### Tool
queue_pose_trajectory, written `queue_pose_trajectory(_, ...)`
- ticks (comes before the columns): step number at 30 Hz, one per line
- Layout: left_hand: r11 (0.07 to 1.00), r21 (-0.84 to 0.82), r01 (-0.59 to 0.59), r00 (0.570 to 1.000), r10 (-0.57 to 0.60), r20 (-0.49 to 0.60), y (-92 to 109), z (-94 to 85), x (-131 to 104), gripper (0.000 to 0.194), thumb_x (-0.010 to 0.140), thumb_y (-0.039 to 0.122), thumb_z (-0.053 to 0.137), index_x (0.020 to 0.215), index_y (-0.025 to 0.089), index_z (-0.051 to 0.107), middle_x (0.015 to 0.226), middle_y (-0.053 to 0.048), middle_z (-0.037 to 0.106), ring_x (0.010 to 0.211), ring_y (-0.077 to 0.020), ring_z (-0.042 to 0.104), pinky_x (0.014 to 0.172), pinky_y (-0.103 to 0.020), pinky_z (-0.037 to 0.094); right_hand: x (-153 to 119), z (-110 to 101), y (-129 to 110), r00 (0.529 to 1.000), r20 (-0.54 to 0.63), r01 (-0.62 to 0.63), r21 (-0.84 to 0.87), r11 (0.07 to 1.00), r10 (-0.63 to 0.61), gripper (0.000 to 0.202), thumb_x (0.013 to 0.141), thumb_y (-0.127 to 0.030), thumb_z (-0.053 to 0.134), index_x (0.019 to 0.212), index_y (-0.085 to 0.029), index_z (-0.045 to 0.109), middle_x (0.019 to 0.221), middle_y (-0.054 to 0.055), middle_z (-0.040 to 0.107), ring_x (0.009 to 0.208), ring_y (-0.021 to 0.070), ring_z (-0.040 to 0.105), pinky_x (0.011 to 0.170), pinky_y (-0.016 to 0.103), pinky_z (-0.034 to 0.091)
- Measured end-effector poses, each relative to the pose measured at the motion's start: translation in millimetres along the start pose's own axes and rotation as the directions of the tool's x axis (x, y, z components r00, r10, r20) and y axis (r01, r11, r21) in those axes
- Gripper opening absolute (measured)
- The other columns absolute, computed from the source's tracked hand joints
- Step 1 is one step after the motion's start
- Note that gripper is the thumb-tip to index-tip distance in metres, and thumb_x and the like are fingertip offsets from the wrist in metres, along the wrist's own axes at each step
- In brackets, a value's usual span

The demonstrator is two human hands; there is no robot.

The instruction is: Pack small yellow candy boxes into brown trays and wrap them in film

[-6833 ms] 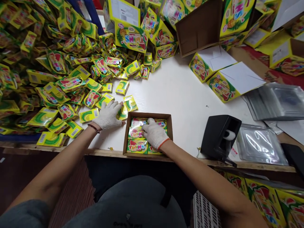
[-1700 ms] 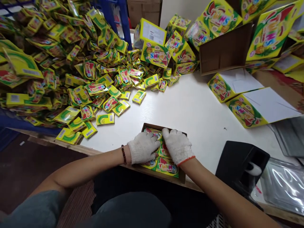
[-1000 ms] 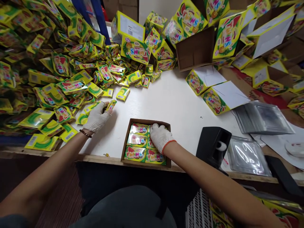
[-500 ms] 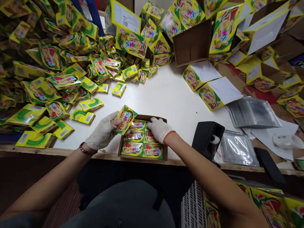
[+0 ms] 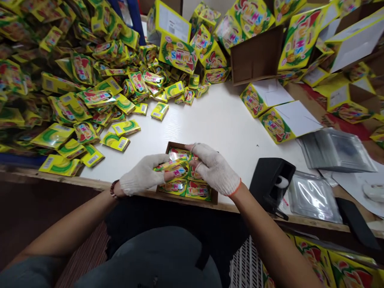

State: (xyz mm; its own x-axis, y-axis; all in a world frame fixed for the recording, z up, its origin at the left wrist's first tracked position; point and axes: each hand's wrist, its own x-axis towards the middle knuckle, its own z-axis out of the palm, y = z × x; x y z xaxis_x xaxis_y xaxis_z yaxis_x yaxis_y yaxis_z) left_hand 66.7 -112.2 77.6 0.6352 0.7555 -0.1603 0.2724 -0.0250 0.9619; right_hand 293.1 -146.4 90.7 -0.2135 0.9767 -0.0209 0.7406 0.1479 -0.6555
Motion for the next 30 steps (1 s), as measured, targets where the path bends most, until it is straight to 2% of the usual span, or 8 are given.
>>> queue_pose_trajectory(4,0.967,0.237,-0.094,0.993,0.108,-0.046,-12,-8.2,-8,0.033,0.084,0.048,0.062,0.102,0.020,0.068,0.086,-0.003,0.070,0.073,-0.0160,0.061,0.070,-0.030,0.052,-10,2,-14,0.974,0.224,-0.006,-0.018,1.000,0.010,0.031,0.090,-0.020,0.046,0.106,-0.023,0.072,0.105,0.006,0.072,0.100,0.0223,0.065,0.091,0.036,0.052)
queue_pose_trajectory(7,0.829,0.560,0.009,0.956,0.157,-0.247,-37,-56.4,-11,0.028,0.086,0.042,0.062,0.104,0.021,0.065,0.099,-0.006,0.068,0.087,-0.0197,0.063,0.084,-0.035,0.050,-14,16,-8,0.948,0.241,-0.202,-0.055,0.978,0.209,0.028,0.089,-0.019,0.045,0.098,-0.023,0.071,0.093,0.004,0.072,0.088,0.0216,0.066,0.082,0.034,0.053)
queue_pose_trajectory(9,0.635,0.743,0.212,0.925,0.115,-0.363,-56,-99.0,-12,0.025,0.081,0.037,0.068,0.099,0.020,0.063,0.110,-0.010,0.065,0.108,-0.0267,0.059,0.097,-0.041,0.045,-16,31,-2,0.912,0.258,-0.323,-0.031,0.946,0.320,0.026,0.089,-0.020,0.043,0.096,-0.022,0.068,0.080,0.001,0.068,0.074,0.0191,0.063,0.070,0.030,0.052)
queue_pose_trajectory(13,0.498,0.766,0.407,0.880,0.013,-0.475,-84,-154.9,-5,0.060,0.062,0.050,0.084,0.104,0.016,0.058,0.104,-0.011,0.062,0.116,-0.0396,0.053,0.102,-0.052,0.040,-16,58,-1,0.907,0.292,-0.318,0.001,0.948,0.304,0.017,0.088,-0.020,0.048,0.079,-0.020,0.062,0.076,-0.001,0.061,0.073,0.0160,0.058,0.067,0.026,0.045)
queue_pose_trajectory(18,0.520,0.754,0.401,0.888,-0.017,-0.460,-86,-134.4,-3,0.060,0.071,0.051,0.076,0.116,0.018,0.053,0.110,-0.010,0.060,0.113,-0.0372,0.055,0.102,-0.049,0.040,-15,70,-8,0.933,0.272,-0.210,-0.123,0.970,0.236,0.021,0.088,-0.011,0.052,0.070,-0.018,0.059,0.089,0.004,0.058,0.082,0.0151,0.054,0.076,0.025,0.042)
queue_pose_trajectory(23,0.453,0.856,0.250,0.968,-0.095,-0.233,-80,-94.0,-12,0.069,0.069,0.046,0.079,0.128,0.017,0.055,0.139,-0.019,0.048,0.117,-0.0371,0.053,0.098,-0.046,0.044,-19,67,-3,0.946,0.299,-0.121,-0.041,0.992,0.128,0.017,0.090,-0.009,0.053,0.079,-0.018,0.063,0.093,0.004,0.058,0.089,0.0156,0.055,0.082,0.026,0.043)
queue_pose_trajectory(27,0.373,0.915,0.151,0.982,-0.165,-0.095,-82,-88.6,-21,0.066,0.073,0.034,0.073,0.135,0.021,0.054,0.143,-0.017,0.048,0.120,-0.0360,0.053,0.099,-0.044,0.044,-20,68,5,0.940,0.324,-0.121,0.027,0.992,0.105,0.015,0.089,-0.010,0.054,0.080,-0.018,0.062,0.095,0.004,0.059,0.092,0.0165,0.056,0.085,0.028,0.045)
queue_pose_trajectory(30,0.473,0.854,0.217,0.975,-0.156,-0.161,-82,-93.0,-26,0.048,0.082,0.033,0.061,0.127,0.019,0.059,0.129,-0.015,0.059,0.110,-0.0316,0.061,0.094,-0.041,0.048,-20,68,9,0.949,0.300,-0.112,0.018,0.994,0.101,0.011,0.091,-0.015,0.054,0.089,-0.018,0.064,0.097,0.005,0.060,0.094,0.0185,0.058,0.087,0.032,0.047)
